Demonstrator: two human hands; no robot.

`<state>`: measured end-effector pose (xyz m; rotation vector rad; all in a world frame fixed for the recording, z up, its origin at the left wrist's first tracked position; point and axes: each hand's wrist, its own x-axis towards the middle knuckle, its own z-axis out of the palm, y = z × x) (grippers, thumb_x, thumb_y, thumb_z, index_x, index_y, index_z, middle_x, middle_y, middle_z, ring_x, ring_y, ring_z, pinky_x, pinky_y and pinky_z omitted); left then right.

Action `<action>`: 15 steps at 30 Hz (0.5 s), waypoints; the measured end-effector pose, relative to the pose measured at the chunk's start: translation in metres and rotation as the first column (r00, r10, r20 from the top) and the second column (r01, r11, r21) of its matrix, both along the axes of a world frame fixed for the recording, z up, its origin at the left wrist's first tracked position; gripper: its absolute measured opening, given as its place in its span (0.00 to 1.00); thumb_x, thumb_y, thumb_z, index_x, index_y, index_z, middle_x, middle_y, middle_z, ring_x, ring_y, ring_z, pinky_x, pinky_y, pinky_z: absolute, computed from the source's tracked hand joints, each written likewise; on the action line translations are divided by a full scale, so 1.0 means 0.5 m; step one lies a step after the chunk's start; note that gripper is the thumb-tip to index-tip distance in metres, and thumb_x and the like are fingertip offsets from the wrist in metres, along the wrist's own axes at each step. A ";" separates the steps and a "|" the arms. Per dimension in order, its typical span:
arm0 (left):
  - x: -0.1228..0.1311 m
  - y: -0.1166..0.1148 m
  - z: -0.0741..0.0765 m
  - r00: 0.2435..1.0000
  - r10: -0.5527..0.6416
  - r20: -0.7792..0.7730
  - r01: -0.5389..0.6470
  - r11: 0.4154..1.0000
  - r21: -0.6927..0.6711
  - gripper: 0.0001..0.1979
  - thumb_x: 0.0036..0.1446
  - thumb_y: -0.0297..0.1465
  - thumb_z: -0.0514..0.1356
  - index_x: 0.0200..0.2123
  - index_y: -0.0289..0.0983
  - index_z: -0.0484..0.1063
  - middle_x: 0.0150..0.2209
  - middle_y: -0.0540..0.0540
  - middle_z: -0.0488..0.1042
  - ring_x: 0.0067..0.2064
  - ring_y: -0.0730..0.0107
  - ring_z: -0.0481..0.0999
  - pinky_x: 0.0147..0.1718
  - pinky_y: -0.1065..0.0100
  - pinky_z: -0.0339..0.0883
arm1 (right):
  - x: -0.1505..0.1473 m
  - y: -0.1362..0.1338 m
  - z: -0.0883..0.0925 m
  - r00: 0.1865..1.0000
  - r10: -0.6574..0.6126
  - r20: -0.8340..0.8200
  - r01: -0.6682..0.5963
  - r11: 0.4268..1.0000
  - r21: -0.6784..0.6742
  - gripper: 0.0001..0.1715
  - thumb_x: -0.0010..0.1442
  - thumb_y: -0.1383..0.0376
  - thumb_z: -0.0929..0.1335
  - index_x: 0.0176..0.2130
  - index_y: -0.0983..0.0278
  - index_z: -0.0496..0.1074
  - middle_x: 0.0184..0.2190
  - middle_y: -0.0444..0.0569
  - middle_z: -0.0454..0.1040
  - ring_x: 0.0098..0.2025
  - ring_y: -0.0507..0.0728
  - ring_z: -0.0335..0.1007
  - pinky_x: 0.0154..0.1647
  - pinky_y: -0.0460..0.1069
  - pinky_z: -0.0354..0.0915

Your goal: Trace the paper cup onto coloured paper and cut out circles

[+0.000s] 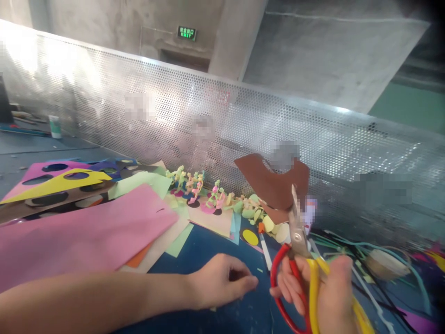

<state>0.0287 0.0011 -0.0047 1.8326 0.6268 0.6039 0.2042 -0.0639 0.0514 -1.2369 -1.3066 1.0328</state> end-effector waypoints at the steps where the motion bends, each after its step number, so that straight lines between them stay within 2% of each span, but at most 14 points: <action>1: 0.000 0.001 0.000 0.998 0.050 0.050 -0.050 0.999 0.007 0.20 0.56 0.47 0.53 0.32 0.35 0.71 0.23 0.51 0.67 0.24 0.75 0.64 0.23 0.74 0.58 | -0.003 0.004 -0.012 0.997 0.017 -0.071 -0.019 1.000 -0.024 0.44 0.40 0.26 0.47 0.14 0.58 0.61 0.06 0.46 0.56 0.14 0.55 0.60 0.26 0.54 0.70; 4: -0.004 0.003 0.001 0.944 0.194 0.267 -0.195 0.981 -0.025 0.17 0.57 0.46 0.54 0.32 0.37 0.63 0.28 0.52 0.63 0.29 0.74 0.64 0.28 0.73 0.61 | -0.013 0.015 -0.055 0.975 0.017 -0.222 -0.040 0.994 -0.099 0.45 0.38 0.25 0.49 0.13 0.60 0.60 0.06 0.44 0.56 0.12 0.52 0.57 0.23 0.51 0.67; 6: -0.005 0.006 0.003 0.889 0.231 0.396 -0.202 0.973 -0.114 0.16 0.58 0.46 0.53 0.35 0.38 0.60 0.30 0.52 0.62 0.32 0.73 0.65 0.29 0.72 0.63 | -0.024 0.019 -0.081 0.970 0.002 -0.245 -0.043 0.986 -0.162 0.45 0.38 0.25 0.49 0.14 0.60 0.60 0.05 0.43 0.55 0.11 0.50 0.55 0.20 0.50 0.65; 8: -0.004 0.012 0.005 0.842 0.264 0.471 -0.184 0.961 -0.209 0.16 0.59 0.45 0.52 0.42 0.39 0.59 0.34 0.51 0.61 0.35 0.71 0.67 0.31 0.70 0.65 | -0.035 0.017 -0.101 0.973 -0.021 -0.229 -0.027 0.978 -0.205 0.44 0.41 0.26 0.50 0.14 0.61 0.59 0.04 0.41 0.53 0.10 0.50 0.53 0.19 0.48 0.64; 11: 0.002 0.021 0.005 0.808 0.341 0.480 -0.195 0.924 -0.328 0.22 0.58 0.45 0.54 0.50 0.41 0.55 0.37 0.49 0.62 0.38 0.69 0.69 0.34 0.68 0.67 | -0.048 0.008 -0.125 0.988 -0.080 -0.135 0.048 0.973 -0.226 0.43 0.47 0.29 0.48 0.15 0.61 0.58 0.05 0.40 0.53 0.11 0.50 0.55 0.21 0.48 0.66; 15: 0.009 0.025 -0.001 0.809 0.373 0.454 -0.200 0.901 -0.384 0.21 0.54 0.46 0.58 0.44 0.39 0.61 0.36 0.49 0.64 0.38 0.67 0.70 0.35 0.66 0.68 | -0.053 0.006 -0.155 0.994 -0.102 -0.040 0.084 0.943 -0.323 0.44 0.48 0.29 0.46 0.15 0.61 0.58 0.06 0.41 0.55 0.12 0.50 0.57 0.23 0.48 0.68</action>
